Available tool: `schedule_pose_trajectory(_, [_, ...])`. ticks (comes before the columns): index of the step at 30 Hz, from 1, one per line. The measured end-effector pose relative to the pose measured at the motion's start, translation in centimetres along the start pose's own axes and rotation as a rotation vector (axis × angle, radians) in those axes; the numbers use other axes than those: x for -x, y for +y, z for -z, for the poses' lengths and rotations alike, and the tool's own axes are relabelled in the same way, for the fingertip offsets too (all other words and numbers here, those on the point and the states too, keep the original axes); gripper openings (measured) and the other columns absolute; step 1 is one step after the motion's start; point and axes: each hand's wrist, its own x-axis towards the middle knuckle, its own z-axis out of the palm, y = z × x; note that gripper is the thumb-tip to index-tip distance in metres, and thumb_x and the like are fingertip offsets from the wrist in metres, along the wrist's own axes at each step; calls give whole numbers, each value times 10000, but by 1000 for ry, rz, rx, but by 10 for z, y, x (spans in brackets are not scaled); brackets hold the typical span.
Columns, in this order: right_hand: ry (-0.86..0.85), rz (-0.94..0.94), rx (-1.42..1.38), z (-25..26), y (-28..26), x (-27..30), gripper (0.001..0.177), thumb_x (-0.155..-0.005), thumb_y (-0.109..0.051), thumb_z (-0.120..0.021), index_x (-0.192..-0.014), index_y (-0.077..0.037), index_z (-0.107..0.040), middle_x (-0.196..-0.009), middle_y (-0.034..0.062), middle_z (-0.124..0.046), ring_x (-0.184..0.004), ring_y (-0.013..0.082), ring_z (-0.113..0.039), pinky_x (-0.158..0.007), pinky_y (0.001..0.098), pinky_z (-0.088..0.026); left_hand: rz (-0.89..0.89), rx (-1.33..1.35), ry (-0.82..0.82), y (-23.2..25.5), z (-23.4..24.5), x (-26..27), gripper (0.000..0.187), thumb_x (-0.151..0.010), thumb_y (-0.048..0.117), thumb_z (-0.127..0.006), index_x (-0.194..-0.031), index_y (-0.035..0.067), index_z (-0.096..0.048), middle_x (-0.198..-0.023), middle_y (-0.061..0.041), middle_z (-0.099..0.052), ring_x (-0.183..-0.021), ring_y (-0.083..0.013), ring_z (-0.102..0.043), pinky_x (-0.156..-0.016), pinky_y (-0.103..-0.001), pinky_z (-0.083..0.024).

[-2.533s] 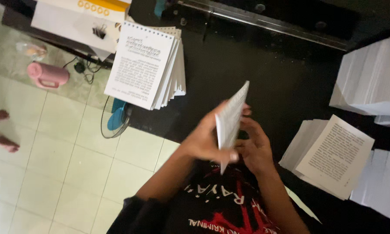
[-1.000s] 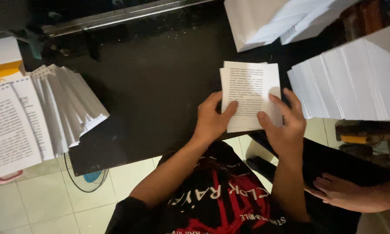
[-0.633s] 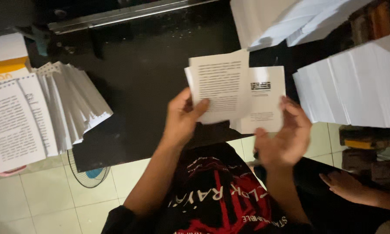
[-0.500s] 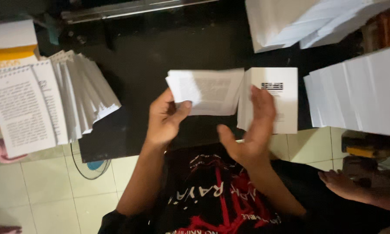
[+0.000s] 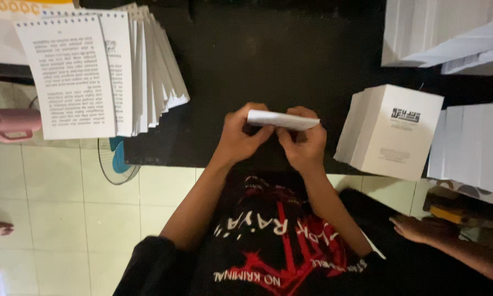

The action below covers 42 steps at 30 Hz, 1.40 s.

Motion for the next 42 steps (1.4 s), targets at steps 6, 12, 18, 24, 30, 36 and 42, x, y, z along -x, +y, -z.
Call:
schedule_pose_trajectory(6, [70, -37, 76, -2, 12, 11, 207, -855, 106, -771, -988, 8, -646, -856, 135, -695, -804, 220, -712, -724, 361, -544, -61, -26, -95, 20, -7, -1, 219, -822, -4, -788, -1004, 58, -684, -883, -127, -718, -874, -322, -727, -831, -448, -543])
schedule_pose_trajectory(12, [120, -5, 120, -9, 24, 8, 182, -849, 119, -756, -954, 11, -655, -809, 159, -704, -766, 222, -696, -683, 387, -525, -31, 35, -11, -6, -14, 1, 168, -884, 27, -732, -977, 57, -595, -884, -118, -690, -847, -247, -678, -804, -424, -511])
schedule_pose_trajectory(18, [91, 24, 103, -4, 15, 4, 199, -834, 125, -752, -945, 10, -634, -889, 175, -698, -858, 301, -723, -783, 409, -558, -22, -18, 10, 5, -25, 4, 157, -925, 8, -697, -939, 79, -557, -916, -130, -716, -853, -294, -701, -800, -426, -529])
schedule_pose_trajectory(24, [69, 0, 124, -9, 40, -1, 176, -844, 123, -730, -918, -9, -639, -871, 166, -715, -827, 267, -720, -769, 412, -555, -36, -29, 38, -26, -25, 2, 193, -906, 25, -729, -921, 71, -542, -907, -145, -703, -889, -300, -710, -816, -438, -529])
schedule_pose_trajectory(30, [24, 4, 290, 14, 81, 12, 403, -877, 36, -742, -1211, -15, -522, -1002, 212, -706, -846, 293, -695, -704, 492, -560, 32, -266, -12, -30, -3, -4, 240, -847, 0, -760, -1037, 54, -624, -918, -213, -735, -910, -464, -714, -783, -512, -534])
schedule_pose_trajectory(36, [-160, -79, -19, -22, -5, -16, 681, -995, -46, -608, -1519, -65, -174, -1204, 229, -606, -968, 301, -687, -727, 394, -671, 106, -69, 19, -29, 26, -26, 289, -850, -18, -729, -1123, -21, -633, -1022, -218, -720, -1009, -336, -666, -910, -563, -499])
schedule_pose_trajectory(42, [-93, -329, -181, -52, 7, -34, 750, -952, 62, -582, -1582, -55, -193, -1129, 215, -608, -884, 310, -722, -698, 411, -699, 307, 97, 55, -6, 50, -34, 330, -931, 85, -713, -1211, -26, -580, -1076, -144, -675, -1009, -260, -621, -935, -478, -504])
